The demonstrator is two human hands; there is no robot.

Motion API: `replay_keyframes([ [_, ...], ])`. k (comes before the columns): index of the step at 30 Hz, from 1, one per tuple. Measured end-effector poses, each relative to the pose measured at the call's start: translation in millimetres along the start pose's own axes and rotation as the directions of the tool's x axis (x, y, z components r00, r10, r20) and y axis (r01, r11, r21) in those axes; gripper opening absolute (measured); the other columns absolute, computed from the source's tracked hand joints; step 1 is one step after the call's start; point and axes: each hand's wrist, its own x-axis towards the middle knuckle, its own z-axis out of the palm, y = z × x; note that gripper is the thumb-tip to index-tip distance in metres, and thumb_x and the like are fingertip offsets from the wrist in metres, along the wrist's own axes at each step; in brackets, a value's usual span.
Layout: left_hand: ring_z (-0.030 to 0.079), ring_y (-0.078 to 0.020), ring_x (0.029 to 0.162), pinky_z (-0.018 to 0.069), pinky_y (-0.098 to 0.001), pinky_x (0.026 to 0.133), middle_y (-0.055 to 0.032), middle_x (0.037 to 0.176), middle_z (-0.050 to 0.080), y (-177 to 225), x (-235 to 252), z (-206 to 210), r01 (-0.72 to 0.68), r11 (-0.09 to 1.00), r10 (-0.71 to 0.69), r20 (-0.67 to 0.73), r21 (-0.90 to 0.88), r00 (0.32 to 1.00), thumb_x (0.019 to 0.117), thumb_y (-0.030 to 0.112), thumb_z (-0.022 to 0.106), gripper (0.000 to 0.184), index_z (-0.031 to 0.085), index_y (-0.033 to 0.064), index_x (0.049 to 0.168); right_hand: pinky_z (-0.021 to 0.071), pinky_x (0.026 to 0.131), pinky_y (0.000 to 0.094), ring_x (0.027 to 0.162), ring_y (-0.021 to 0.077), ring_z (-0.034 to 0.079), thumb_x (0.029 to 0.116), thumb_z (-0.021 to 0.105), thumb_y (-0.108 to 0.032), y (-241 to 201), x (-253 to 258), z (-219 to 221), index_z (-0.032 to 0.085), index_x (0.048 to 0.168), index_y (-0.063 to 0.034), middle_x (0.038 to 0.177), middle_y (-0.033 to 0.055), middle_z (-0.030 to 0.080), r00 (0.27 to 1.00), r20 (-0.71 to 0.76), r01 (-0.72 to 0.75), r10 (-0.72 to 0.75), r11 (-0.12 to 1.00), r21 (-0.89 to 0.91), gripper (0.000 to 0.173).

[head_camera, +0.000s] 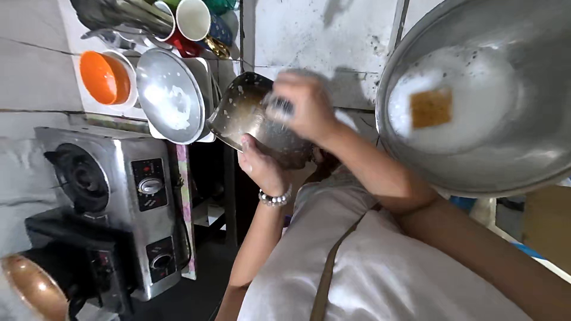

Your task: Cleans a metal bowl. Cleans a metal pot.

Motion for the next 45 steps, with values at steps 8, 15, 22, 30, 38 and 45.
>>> replay_keyframes([
  [8, 0.071, -0.0099, 0.085, 0.0611, -0.0323, 0.078, 0.0005, 0.088, 0.069, 6, 6, -2, 0.029, 1.000, -0.029, 0.018, 0.009, 0.999, 0.1127, 0.025, 0.024, 0.039, 0.059, 0.0111, 0.103, 0.0566, 0.063, 0.0406, 0.073, 0.0273, 0.069, 0.0758, 0.079, -0.002, 5, -25, 17, 0.072, 0.077, 0.0039, 0.079, 0.0175, 0.069, 0.973, -0.194, 0.145, -0.125, 0.985, 0.096, 0.009],
  [15, 0.069, -0.0113, 0.090, 0.0598, -0.0345, 0.082, -0.0005, 0.092, 0.067, 7, 13, -2, 0.026, 0.999, -0.025, 0.016, -0.020, 1.000, 0.1128, 0.025, 0.022, 0.038, 0.057, 0.0113, 0.105, 0.0520, 0.059, 0.0370, 0.067, 0.0258, 0.065, 0.0764, 0.076, -0.004, 6, -42, 31, 0.068, 0.070, 0.0007, 0.070, 0.0146, 0.064, 0.930, -0.324, 0.203, -0.173, 0.977, 0.059, 0.012],
  [22, 0.070, -0.0102, 0.094, 0.0604, -0.0336, 0.082, 0.0006, 0.095, 0.070, 12, 17, -3, 0.036, 0.999, -0.036, -0.010, 0.027, 0.999, 0.1124, 0.025, 0.021, 0.040, 0.059, 0.0142, 0.107, 0.0520, 0.060, 0.0341, 0.068, 0.0222, 0.063, 0.0755, 0.076, -0.008, 16, -48, 31, 0.069, 0.071, -0.0001, 0.072, 0.0131, 0.064, 0.917, -0.397, 0.094, -0.044, 0.990, 0.107, 0.011],
  [30, 0.069, -0.0072, 0.095, 0.0597, -0.0299, 0.083, 0.0027, 0.096, 0.069, 10, 16, -11, 0.023, 0.999, -0.024, 0.056, 0.028, 0.998, 0.1116, 0.025, 0.013, 0.045, 0.056, 0.0156, 0.109, 0.0500, 0.062, 0.0280, 0.070, 0.0174, 0.060, 0.0791, 0.073, -0.009, 30, -62, 29, 0.066, 0.072, -0.0002, 0.071, 0.0105, 0.061, 0.885, -0.464, 0.018, 0.043, 0.992, 0.127, 0.013],
  [38, 0.070, -0.0078, 0.094, 0.0602, -0.0309, 0.084, 0.0036, 0.095, 0.070, 3, 8, -15, -0.034, 0.998, 0.031, 0.063, 0.048, 0.998, 0.1120, 0.025, 0.017, 0.043, 0.059, 0.0162, 0.106, 0.0494, 0.060, 0.0323, 0.069, 0.0203, 0.061, 0.0789, 0.076, -0.008, 20, -43, 15, 0.067, 0.070, -0.0007, 0.073, 0.0120, 0.063, 0.945, -0.328, 0.017, 0.008, 0.997, 0.072, 0.015],
  [45, 0.073, -0.0103, 0.087, 0.0629, -0.0331, 0.079, 0.0020, 0.090, 0.072, -1, -3, -11, 0.027, 0.999, -0.027, 0.004, -0.030, 1.000, 0.1125, 0.025, 0.026, 0.035, 0.058, 0.0124, 0.107, 0.0488, 0.065, 0.0240, 0.072, 0.0131, 0.060, 0.0826, 0.072, -0.004, 31, -38, 12, 0.064, 0.072, 0.0024, 0.073, 0.0113, 0.062, 0.947, -0.321, 0.035, 0.028, 0.981, 0.190, 0.015],
])
